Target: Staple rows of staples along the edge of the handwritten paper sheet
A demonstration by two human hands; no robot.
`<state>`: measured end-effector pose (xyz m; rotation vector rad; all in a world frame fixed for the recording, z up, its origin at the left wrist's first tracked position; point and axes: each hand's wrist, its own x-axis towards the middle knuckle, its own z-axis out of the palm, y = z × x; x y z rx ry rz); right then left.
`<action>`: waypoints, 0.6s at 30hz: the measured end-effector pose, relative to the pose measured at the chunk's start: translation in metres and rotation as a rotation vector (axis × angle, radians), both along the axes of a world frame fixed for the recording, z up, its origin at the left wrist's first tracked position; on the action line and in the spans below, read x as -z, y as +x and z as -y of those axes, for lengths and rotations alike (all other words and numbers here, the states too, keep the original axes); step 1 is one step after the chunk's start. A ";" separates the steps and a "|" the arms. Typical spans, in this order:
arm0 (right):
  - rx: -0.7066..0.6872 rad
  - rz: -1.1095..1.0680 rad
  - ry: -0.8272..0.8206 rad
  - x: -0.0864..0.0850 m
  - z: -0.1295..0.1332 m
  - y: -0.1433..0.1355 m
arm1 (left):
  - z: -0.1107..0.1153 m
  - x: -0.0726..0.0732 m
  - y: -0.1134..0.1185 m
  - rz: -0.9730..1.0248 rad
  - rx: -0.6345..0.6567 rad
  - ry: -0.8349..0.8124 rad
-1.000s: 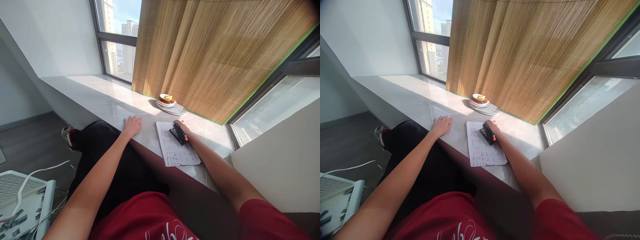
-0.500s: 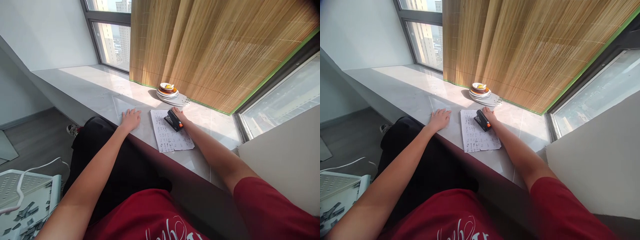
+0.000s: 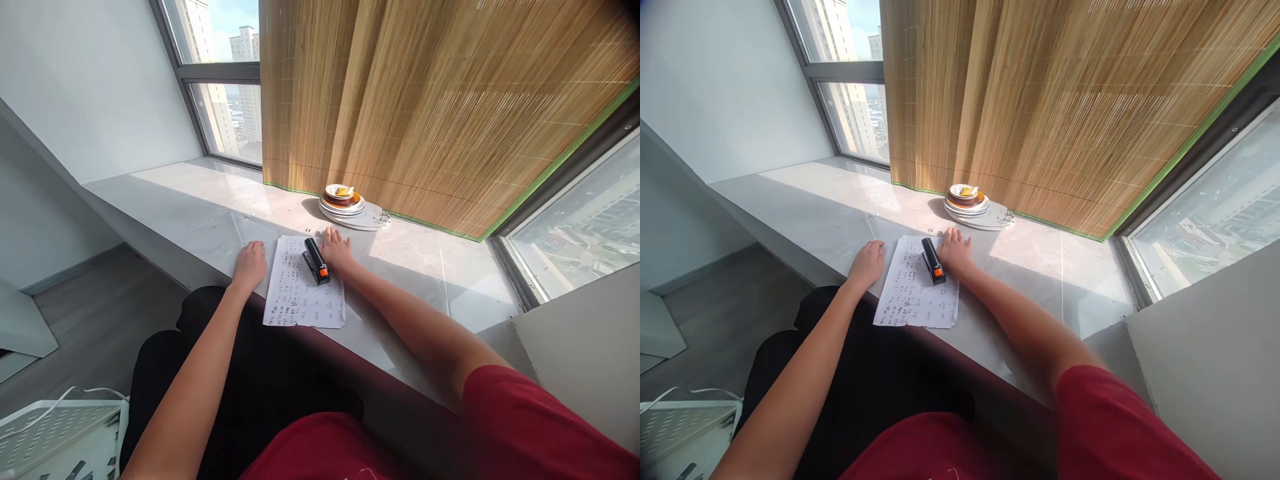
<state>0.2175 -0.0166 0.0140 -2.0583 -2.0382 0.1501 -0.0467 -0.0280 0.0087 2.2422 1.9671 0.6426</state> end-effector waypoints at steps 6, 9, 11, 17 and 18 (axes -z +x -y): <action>0.111 -0.013 0.081 -0.011 0.030 0.044 | 0.020 -0.022 0.040 0.189 0.435 0.121; 0.068 -0.179 0.274 -0.024 0.057 0.046 | 0.033 -0.019 0.064 0.166 0.667 -0.003; -0.042 -0.312 0.263 -0.028 0.078 0.043 | 0.039 -0.011 0.072 0.089 0.685 -0.047; -0.103 -0.427 0.125 -0.017 0.115 0.041 | 0.044 -0.002 0.070 0.049 0.662 -0.122; -0.102 -0.455 0.131 -0.015 0.118 0.044 | 0.045 -0.004 0.069 0.062 0.648 -0.144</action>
